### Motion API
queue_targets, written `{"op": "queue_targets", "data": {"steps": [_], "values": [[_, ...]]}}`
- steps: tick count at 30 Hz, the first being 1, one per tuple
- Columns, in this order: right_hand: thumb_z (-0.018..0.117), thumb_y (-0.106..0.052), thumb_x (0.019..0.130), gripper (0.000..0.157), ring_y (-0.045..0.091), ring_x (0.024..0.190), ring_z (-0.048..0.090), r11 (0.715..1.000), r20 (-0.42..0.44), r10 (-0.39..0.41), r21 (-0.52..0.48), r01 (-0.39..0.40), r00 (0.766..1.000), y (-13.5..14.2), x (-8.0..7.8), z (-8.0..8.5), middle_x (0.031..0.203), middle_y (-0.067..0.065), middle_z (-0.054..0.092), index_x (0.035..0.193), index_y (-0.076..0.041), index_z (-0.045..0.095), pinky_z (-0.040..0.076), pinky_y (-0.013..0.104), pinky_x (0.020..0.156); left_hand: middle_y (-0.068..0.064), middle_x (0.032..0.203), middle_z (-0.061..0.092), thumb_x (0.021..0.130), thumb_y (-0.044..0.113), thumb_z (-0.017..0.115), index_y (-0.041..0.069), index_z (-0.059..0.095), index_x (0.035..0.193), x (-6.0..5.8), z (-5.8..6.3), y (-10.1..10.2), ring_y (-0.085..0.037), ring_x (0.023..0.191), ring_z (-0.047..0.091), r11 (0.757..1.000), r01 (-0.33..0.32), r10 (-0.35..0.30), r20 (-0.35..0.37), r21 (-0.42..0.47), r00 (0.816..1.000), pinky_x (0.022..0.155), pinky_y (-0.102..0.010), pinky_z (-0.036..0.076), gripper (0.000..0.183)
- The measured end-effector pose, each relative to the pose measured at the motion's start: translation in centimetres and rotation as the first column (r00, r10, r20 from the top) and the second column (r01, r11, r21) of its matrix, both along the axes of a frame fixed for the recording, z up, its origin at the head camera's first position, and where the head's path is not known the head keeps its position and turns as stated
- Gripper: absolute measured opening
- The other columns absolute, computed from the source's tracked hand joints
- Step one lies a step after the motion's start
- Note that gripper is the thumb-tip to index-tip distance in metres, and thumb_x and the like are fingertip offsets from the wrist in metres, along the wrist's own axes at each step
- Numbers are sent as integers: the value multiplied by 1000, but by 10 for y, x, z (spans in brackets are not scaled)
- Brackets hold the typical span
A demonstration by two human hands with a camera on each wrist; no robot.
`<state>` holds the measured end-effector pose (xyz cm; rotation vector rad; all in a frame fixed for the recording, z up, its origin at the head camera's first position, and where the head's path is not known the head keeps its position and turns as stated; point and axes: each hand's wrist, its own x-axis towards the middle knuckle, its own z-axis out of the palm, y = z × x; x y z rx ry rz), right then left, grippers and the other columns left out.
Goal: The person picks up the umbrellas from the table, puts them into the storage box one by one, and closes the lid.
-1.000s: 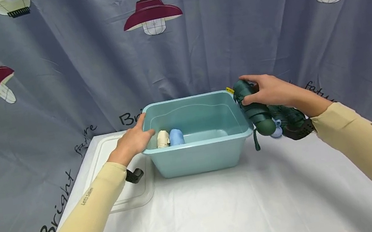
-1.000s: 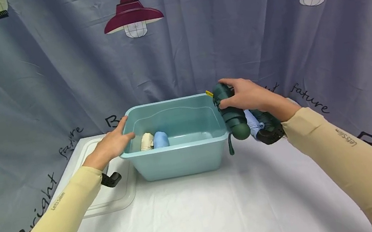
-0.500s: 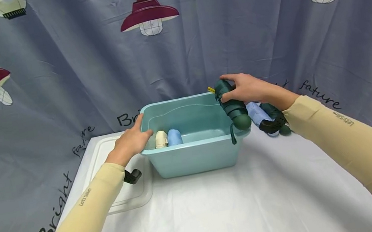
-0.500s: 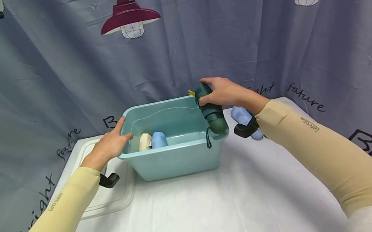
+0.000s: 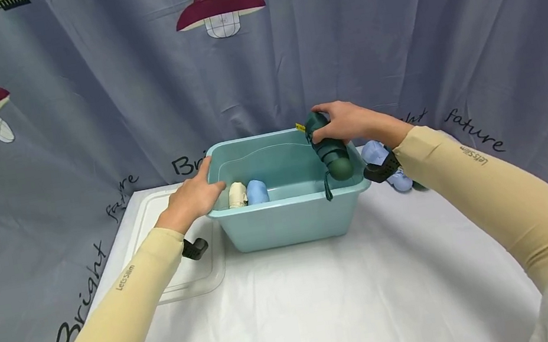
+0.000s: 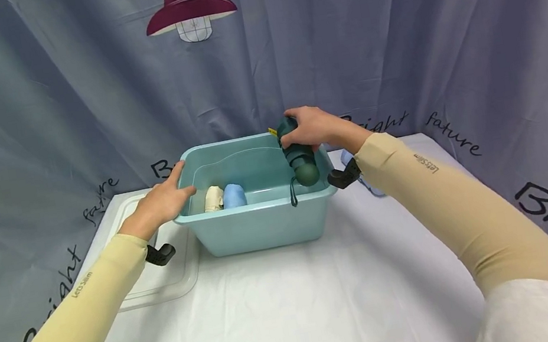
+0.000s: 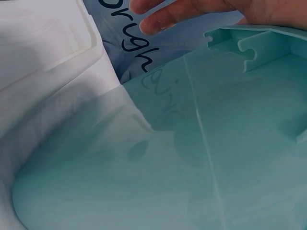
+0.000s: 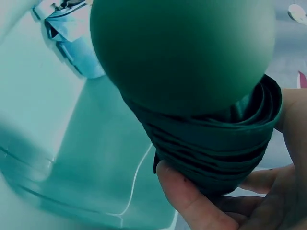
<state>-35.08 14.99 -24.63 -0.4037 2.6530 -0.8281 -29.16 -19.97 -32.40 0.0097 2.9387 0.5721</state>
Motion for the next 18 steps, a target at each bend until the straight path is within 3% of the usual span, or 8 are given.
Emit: {"op": "queue_targets", "data": {"steps": [8,12,18], "values": [[63,-33,94,86,32,117,57,998,0,24,59,-24,1000,-12,-11,-6,154,21,38,163,-15,16,57,39,79,-21,147,51,99,52,37,37,-9,162,-2,4,0,-38,116,60,1000,-5,5,21,-11,1000,78,-51,47,79],[64,-33,94,85,30,108,61,998,-9,27,52,-26,1000,-19,-16,-8,151,20,41,163,-14,17,57,42,79,-22,150,48,98,52,36,37,-10,161,-2,5,0,-40,115,60,1000,-13,14,16,-18,1000,76,-51,47,80],[67,-32,93,86,30,110,60,998,25,35,48,-37,999,-32,-17,-18,148,20,43,162,-13,19,58,39,77,-21,154,44,97,52,37,37,-9,162,0,4,2,-40,117,59,1000,-20,20,21,-11,1000,77,-51,46,80]]}}
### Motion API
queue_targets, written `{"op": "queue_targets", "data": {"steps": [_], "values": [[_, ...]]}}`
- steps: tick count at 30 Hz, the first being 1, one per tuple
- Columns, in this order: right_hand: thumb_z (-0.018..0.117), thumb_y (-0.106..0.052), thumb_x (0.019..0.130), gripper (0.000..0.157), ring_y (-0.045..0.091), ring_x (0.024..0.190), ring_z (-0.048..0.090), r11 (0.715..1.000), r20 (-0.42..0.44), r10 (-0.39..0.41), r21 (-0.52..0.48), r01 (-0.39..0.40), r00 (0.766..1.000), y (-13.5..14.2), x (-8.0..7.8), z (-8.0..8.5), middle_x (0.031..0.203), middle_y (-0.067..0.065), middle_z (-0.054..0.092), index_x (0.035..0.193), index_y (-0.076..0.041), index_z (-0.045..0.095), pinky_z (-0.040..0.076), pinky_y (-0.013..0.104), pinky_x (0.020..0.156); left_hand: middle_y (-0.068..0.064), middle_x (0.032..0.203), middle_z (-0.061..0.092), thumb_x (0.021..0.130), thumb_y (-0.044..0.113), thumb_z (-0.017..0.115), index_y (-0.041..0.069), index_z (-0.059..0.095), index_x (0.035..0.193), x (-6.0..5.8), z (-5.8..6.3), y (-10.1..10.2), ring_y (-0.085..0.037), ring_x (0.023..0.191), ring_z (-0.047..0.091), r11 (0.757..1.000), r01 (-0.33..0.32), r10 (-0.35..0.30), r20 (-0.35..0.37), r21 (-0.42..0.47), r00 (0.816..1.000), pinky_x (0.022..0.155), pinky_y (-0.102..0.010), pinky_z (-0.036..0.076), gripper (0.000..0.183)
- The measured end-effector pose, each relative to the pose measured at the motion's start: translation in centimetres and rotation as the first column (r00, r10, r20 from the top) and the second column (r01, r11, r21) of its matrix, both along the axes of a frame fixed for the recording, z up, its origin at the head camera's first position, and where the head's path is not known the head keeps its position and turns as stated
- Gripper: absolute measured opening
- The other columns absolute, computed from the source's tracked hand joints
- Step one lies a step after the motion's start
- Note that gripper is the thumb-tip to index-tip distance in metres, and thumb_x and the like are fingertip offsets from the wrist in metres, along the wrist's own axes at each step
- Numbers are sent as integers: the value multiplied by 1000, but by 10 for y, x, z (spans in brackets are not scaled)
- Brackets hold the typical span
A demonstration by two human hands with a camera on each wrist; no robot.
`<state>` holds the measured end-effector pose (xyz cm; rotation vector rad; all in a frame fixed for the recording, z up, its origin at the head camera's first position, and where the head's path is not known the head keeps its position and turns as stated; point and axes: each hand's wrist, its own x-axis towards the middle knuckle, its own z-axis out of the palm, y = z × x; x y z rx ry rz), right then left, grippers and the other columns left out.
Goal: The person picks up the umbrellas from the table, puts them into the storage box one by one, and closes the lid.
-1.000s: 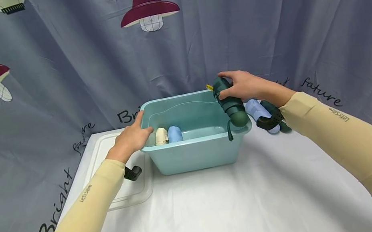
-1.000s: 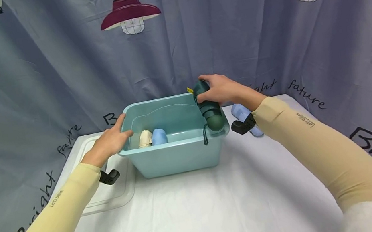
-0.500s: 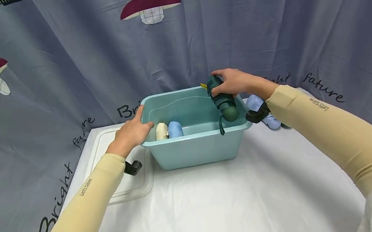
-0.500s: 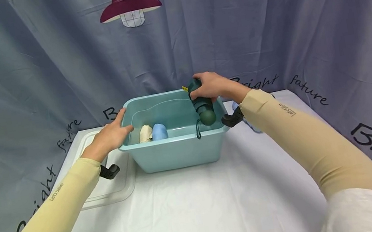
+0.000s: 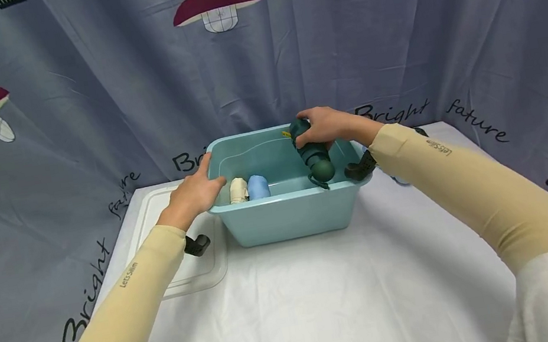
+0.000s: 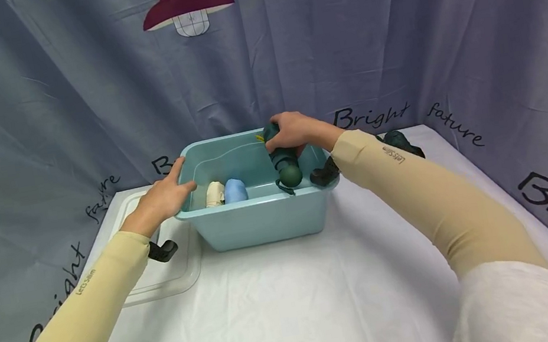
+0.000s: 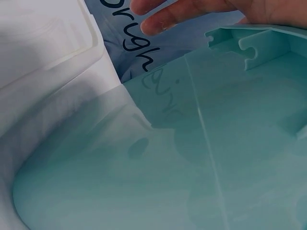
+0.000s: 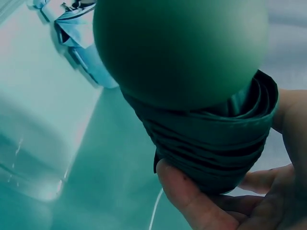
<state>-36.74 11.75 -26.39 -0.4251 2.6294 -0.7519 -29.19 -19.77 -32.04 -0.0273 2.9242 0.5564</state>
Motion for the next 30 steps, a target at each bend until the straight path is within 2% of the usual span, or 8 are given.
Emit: {"op": "queue_targets", "data": {"steps": [7,13,18,24,27,30], "values": [[68,-32,92,84,27,112,60,999,47,29,32,-30,998,-14,-5,-6,147,17,45,161,-11,24,57,35,76,-21,151,48,98,51,38,36,-8,162,0,0,0,-38,112,60,1000,3,-3,-5,3,1000,73,-48,46,80],[67,-30,92,79,23,102,65,995,115,82,44,-87,990,-28,-9,-12,142,15,49,157,-6,31,57,34,77,-20,142,56,97,51,38,36,-7,162,0,-1,0,-34,103,62,1000,-2,2,-11,1,1000,69,-45,46,80],[66,-27,93,66,20,89,67,991,166,121,36,-129,979,-40,-11,-15,132,17,54,149,-2,41,58,34,75,-18,124,65,97,51,38,35,-6,162,-1,-1,0,-32,96,63,1000,5,-5,-27,-1,1000,67,-44,46,80],[65,-24,94,46,20,81,68,985,220,151,51,-166,964,-56,-15,-20,117,16,58,133,-1,54,59,35,72,-15,107,66,96,50,38,35,-5,163,0,-1,1,-31,91,63,1000,5,-5,-31,1,999,66,-43,45,81],[65,-24,94,46,20,81,68,982,241,149,80,-173,959,-64,-17,-21,117,16,58,133,-2,55,59,35,73,-14,103,66,96,50,39,35,-5,163,0,-1,1,-31,89,63,1000,2,-2,-34,2,999,65,-43,45,81],[66,-25,94,55,20,82,70,977,260,149,110,-182,954,-70,-19,-23,121,15,58,142,-4,50,59,35,74,-14,99,67,96,50,39,35,-4,163,0,-1,1,-30,88,63,1000,3,-3,-32,1,999,64,-42,45,81]]}}
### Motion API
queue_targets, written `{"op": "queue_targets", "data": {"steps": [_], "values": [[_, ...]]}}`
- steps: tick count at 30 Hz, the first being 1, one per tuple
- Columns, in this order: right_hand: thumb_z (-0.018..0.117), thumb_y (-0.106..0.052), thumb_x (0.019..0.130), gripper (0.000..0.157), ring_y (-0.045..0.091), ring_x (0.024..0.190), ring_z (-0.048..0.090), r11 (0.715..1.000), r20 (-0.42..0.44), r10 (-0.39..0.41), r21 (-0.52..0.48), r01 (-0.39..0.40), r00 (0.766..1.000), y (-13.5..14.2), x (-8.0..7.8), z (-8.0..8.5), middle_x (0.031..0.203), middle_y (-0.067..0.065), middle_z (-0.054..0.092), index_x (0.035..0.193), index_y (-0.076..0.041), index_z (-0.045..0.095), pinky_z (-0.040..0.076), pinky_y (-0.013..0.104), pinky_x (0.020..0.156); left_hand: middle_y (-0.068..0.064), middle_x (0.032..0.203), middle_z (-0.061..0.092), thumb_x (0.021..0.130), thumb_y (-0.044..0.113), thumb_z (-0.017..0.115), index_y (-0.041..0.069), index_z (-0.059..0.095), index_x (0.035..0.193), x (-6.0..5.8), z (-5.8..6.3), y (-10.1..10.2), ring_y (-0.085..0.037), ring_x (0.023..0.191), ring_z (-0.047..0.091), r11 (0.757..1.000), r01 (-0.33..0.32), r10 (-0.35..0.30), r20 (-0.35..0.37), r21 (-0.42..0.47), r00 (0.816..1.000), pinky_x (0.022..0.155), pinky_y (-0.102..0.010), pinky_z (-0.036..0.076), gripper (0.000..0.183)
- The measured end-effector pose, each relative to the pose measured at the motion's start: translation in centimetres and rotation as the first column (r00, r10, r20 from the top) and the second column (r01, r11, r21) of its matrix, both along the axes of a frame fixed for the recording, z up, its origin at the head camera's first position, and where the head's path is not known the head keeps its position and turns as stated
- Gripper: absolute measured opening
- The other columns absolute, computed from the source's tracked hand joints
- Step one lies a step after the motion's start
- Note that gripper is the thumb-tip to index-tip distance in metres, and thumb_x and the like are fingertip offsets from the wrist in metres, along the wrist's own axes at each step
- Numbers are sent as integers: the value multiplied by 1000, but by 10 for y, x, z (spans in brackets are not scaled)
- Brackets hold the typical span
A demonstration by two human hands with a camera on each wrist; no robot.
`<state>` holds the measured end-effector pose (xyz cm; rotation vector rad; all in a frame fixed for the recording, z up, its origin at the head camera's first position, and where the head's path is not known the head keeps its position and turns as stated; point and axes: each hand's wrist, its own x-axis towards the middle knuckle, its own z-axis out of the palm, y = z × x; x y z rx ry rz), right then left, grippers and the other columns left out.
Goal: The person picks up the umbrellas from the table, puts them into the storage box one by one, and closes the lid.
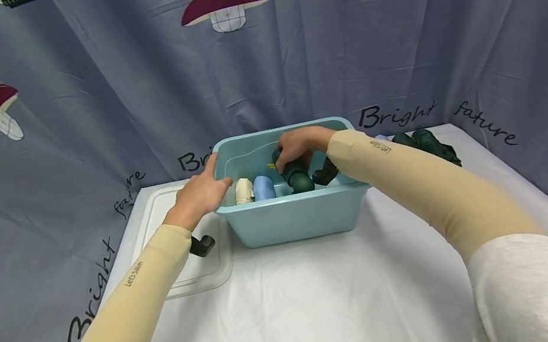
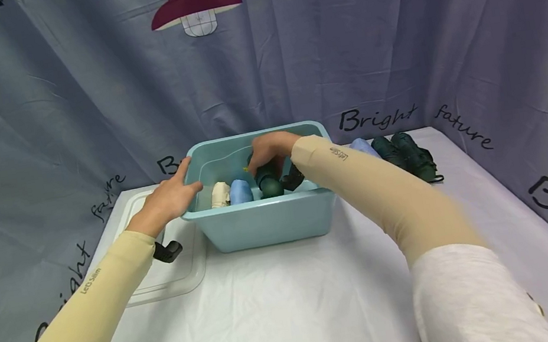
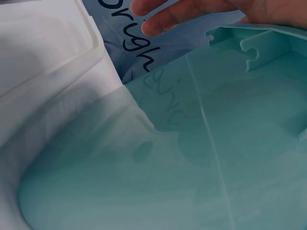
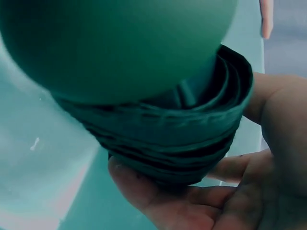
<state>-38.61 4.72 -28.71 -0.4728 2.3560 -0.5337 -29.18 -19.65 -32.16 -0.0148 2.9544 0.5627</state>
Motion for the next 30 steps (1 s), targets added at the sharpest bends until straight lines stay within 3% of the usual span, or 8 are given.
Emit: {"op": "queue_targets", "data": {"steps": [4,9,13,17,25,30], "values": [[66,-26,93,57,22,83,71,999,19,19,28,-19,1000,-4,-2,-3,122,16,59,143,-4,50,59,36,75,-13,97,66,98,51,39,34,-5,163,-1,2,3,-30,86,64,1000,9,-9,2,-16,1000,64,-42,45,80],[67,-28,91,37,22,79,70,997,24,25,74,-26,999,-9,-5,-10,112,15,61,117,-2,63,59,37,75,-13,95,66,98,51,39,33,-4,163,-1,3,5,-30,85,64,999,21,-22,-8,-24,1000,65,-43,45,80],[68,-30,89,32,22,77,69,991,35,23,128,-27,999,-15,-7,-18,107,13,63,105,-2,67,59,35,74,-14,100,67,98,51,38,32,-4,163,2,2,3,-30,88,64,999,21,-21,-10,-28,1000,67,-44,45,79],[69,-30,88,32,21,80,69,986,58,37,160,-46,998,-22,-8,-26,108,11,63,104,-2,68,59,34,75,-14,103,67,98,50,37,32,-5,163,6,1,0,-29,89,63,999,9,-8,5,-38,1000,67,-44,45,79],[68,-34,91,35,20,86,65,968,71,75,234,-90,995,-26,-16,-35,110,9,62,108,-4,66,56,31,76,-12,91,65,98,51,37,33,-3,163,4,1,2,-28,83,63,999,15,-15,-13,-34,1000,65,-43,45,79],[69,-33,91,34,19,87,63,971,105,64,223,-86,992,-30,-21,-42,109,8,62,109,-4,66,56,31,77,-13,97,66,98,51,37,32,-3,163,4,0,1,-29,86,63,999,9,-10,-13,-40,1000,68,-45,45,79]]}}
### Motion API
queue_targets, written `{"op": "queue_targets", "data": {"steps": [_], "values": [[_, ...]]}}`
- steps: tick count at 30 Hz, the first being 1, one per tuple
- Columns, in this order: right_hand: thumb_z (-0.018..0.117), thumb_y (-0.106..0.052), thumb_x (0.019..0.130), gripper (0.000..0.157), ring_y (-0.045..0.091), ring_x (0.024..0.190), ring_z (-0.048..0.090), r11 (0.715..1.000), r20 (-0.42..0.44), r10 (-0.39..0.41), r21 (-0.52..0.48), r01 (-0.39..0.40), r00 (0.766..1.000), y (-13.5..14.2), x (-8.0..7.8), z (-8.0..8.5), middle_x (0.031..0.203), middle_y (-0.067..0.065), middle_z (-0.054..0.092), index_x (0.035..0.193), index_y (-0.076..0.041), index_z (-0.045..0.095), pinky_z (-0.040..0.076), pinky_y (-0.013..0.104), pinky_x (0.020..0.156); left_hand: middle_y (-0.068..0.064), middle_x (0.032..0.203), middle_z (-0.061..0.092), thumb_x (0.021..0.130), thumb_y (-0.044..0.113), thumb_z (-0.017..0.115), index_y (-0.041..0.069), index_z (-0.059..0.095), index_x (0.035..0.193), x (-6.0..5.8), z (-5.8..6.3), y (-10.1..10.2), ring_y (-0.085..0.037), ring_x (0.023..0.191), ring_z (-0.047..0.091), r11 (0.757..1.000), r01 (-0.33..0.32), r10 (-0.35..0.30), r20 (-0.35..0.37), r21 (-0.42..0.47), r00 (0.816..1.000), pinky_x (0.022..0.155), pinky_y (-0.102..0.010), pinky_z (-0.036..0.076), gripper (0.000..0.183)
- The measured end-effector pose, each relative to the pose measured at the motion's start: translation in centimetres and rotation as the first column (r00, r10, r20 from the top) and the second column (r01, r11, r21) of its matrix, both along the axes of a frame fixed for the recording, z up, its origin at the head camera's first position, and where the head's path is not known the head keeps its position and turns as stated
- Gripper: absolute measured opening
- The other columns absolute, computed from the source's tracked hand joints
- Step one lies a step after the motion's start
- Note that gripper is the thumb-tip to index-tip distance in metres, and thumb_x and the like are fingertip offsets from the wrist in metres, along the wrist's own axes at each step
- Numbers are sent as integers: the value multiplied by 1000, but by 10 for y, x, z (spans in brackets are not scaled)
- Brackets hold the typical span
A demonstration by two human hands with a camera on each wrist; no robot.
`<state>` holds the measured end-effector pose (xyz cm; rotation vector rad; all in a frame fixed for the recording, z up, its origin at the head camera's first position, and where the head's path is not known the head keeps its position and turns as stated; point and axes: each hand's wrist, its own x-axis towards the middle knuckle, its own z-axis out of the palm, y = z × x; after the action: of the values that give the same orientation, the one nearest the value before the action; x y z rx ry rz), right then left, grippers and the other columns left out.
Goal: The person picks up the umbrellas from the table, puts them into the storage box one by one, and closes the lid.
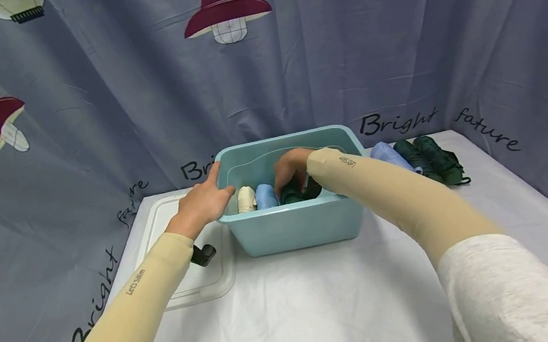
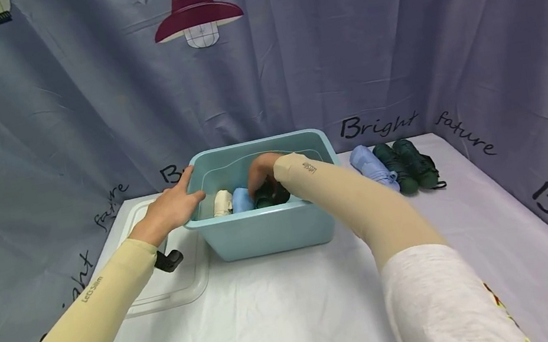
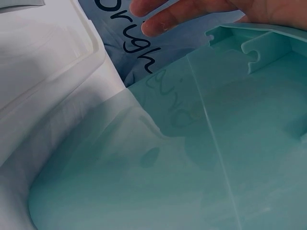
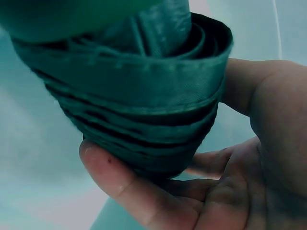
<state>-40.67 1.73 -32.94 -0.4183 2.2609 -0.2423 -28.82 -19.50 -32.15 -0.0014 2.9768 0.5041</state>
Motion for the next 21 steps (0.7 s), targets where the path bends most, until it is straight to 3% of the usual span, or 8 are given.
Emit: {"op": "queue_targets", "data": {"steps": [8,12,15,21], "values": [[70,-32,93,48,22,89,65,995,81,-73,-59,78,994,-7,1,-4,124,14,60,126,1,59,55,33,78,-11,92,66,98,51,37,33,-4,163,-1,-1,0,-28,84,64,1000,2,-2,-4,-6,1000,67,-43,45,79],[70,-24,94,67,28,95,70,984,124,-136,-102,149,983,-6,0,-5,150,15,43,149,1,40,57,36,85,-14,99,67,98,51,37,32,-3,163,-2,0,0,-29,88,64,1000,1,-1,-5,-18,1000,69,-45,45,79],[70,-16,94,77,34,105,70,969,157,-186,-131,207,970,-5,-1,-5,161,13,29,156,-2,27,55,40,94,-15,103,68,99,51,37,32,-3,163,-2,0,0,-30,90,64,1000,2,-2,0,-17,1000,70,-46,45,79],[68,-16,96,81,36,117,65,974,183,-165,-127,190,969,-3,-3,-3,166,15,20,159,-2,20,53,41,98,-13,97,67,99,51,37,32,-4,163,-1,1,0,-29,86,64,1000,4,-4,11,-16,1000,67,-44,45,79]]}}
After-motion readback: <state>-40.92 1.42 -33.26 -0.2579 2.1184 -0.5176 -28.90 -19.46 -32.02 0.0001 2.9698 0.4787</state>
